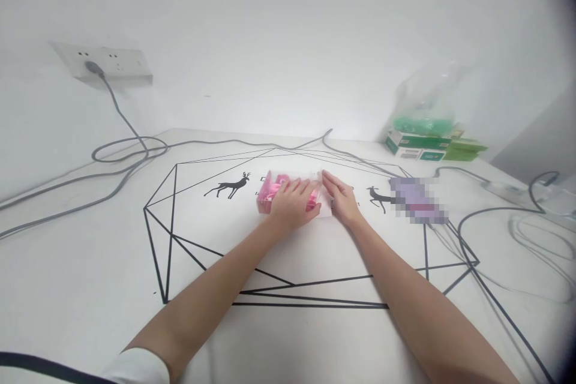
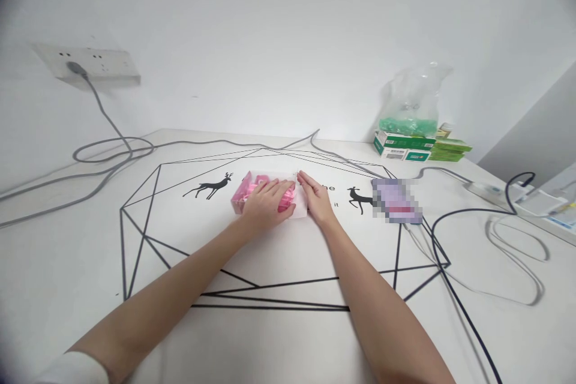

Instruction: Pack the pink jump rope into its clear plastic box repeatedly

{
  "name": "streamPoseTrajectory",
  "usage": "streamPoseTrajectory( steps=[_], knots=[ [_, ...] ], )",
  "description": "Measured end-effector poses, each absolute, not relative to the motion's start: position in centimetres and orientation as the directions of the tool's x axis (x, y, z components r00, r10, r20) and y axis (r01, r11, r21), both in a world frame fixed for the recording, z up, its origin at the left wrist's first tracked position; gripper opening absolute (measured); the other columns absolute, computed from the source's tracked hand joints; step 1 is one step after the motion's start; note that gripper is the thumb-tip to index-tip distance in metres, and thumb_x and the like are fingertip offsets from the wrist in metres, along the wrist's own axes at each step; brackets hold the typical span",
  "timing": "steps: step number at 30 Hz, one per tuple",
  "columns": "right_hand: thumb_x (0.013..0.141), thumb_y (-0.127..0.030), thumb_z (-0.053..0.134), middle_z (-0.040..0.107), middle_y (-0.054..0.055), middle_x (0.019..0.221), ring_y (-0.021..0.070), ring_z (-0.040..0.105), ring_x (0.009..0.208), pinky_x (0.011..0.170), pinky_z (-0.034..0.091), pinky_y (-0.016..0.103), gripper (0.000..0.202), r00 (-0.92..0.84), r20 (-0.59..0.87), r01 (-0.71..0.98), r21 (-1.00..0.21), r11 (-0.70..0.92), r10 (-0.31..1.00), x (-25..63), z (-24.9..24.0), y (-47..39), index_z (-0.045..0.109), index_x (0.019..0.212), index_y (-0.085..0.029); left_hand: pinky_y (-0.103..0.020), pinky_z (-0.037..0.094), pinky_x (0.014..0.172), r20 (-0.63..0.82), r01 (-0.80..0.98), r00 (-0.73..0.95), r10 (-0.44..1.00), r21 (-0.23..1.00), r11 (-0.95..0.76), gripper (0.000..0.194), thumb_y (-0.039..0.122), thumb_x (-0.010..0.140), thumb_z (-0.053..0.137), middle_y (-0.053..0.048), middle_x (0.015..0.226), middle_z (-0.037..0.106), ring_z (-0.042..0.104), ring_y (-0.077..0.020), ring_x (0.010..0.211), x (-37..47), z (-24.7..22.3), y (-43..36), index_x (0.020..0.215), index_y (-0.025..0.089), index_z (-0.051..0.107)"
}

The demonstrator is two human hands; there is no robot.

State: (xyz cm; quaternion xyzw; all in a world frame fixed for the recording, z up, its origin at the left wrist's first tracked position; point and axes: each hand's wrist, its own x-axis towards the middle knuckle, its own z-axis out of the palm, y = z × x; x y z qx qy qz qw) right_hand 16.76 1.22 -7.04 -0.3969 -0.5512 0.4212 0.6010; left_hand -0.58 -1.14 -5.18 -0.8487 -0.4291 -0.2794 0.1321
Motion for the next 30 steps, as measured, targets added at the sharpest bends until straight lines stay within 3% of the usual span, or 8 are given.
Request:
streamPoseTrajectory(
  steps=[7, 11, 15, 18, 22, 25, 30],
  knots=[
    [0.085, -0.045, 0.062, 0.059, 0.003, 0.138, 0.0252, 0.051, 0.133, 0.117, 0.033, 0.044, 0.049, -0.016, 0.405, 0.155, -0.902, 0.403, 0.914, 16.4, -7.3, 1.5, 0.064, 0.129, -0.023, -0.041, 0.047, 0.099, 0.684, 0.773, 0.415, 0.600, 0.083, -0.629, 0.040, 0.029, 0.089, 0.053, -0.009, 0.117, 0.070, 0.065, -0.0245, 0.106, -0.1, -4.9, -0.9, 0.127, 0.015, 0.055],
    [0.089, -0.036, 0.056, 0.053, 0.001, 0.144, 0.0230, 0.046, 0.137, 0.118, 0.031, 0.041, 0.047, -0.066, 0.446, 0.288, -0.848, 0.445, 0.893, 16.5, -7.5, 2.3, 0.060, 0.134, -0.025, -0.039, 0.049, 0.095, 0.724, 0.724, 0.495, 0.481, -0.037, -0.689, 0.030, 0.024, 0.091, 0.052, -0.010, 0.127, 0.066, 0.065, -0.0233, 0.107, -0.3, -5.0, -0.8, 0.119, 0.020, 0.060],
    [0.088, -0.027, 0.052, 0.057, 0.002, 0.140, 0.0238, 0.054, 0.130, 0.114, 0.038, 0.043, 0.049, -0.134, 0.423, 0.422, -0.794, 0.438, 0.896, 17.0, -7.7, 4.0, 0.057, 0.137, -0.024, -0.040, 0.051, 0.088, 0.716, 0.707, 0.570, 0.403, -0.178, -0.684, 0.025, 0.022, 0.092, 0.051, -0.011, 0.130, 0.063, 0.067, -0.0250, 0.102, -0.6, -5.1, -0.7, 0.112, 0.023, 0.066],
    [0.088, -0.022, 0.048, 0.056, 0.001, 0.142, 0.0230, 0.053, 0.131, 0.113, 0.039, 0.044, 0.051, -0.159, 0.424, 0.506, -0.740, 0.443, 0.891, 17.3, -7.7, 5.1, 0.055, 0.139, -0.025, -0.042, 0.051, 0.090, 0.715, 0.725, 0.565, 0.412, -0.191, -0.662, 0.023, 0.025, 0.093, 0.050, -0.014, 0.128, 0.064, 0.066, -0.0267, 0.103, -0.7, -5.3, -0.8, 0.107, 0.020, 0.068],
    [0.083, -0.015, 0.048, 0.045, 0.001, 0.151, 0.0228, 0.034, 0.144, 0.120, 0.028, 0.046, 0.059, -0.286, 0.496, 0.570, -0.599, 0.562, 0.820, 17.6, -7.7, 5.9, 0.051, 0.142, -0.024, -0.046, 0.049, 0.094, 0.694, 0.745, 0.552, 0.463, -0.161, -0.647, 0.025, 0.028, 0.092, 0.052, -0.016, 0.128, 0.063, 0.063, -0.0291, 0.109, -0.7, -5.5, -0.9, 0.108, 0.017, 0.068],
    [0.078, -0.012, 0.049, 0.034, 0.003, 0.158, 0.0259, 0.024, 0.148, 0.119, 0.028, 0.050, 0.068, -0.385, 0.507, 0.591, -0.506, 0.628, 0.771, 18.2, -7.6, 6.3, 0.045, 0.145, -0.022, -0.048, 0.047, 0.098, 0.668, 0.750, 0.553, 0.497, -0.141, -0.646, 0.026, 0.028, 0.091, 0.053, -0.015, 0.133, 0.060, 0.060, -0.0300, 0.114, -0.6, -5.4, -1.0, 0.110, 0.018, 0.066],
    [0.075, -0.011, 0.051, 0.047, 0.003, 0.150, 0.0288, 0.030, 0.146, 0.115, 0.033, 0.051, 0.064, -0.488, 0.474, 0.620, -0.403, 0.673, 0.733, 19.2, -7.1, 7.6, 0.051, 0.138, -0.024, -0.049, 0.046, 0.101, 0.647, 0.755, 0.552, 0.526, -0.121, -0.644, 0.023, 0.028, 0.091, 0.053, -0.013, 0.135, 0.060, 0.059, -0.0291, 0.116, -0.6, -5.3, -1.0, 0.108, 0.019, 0.066]
  ],
)
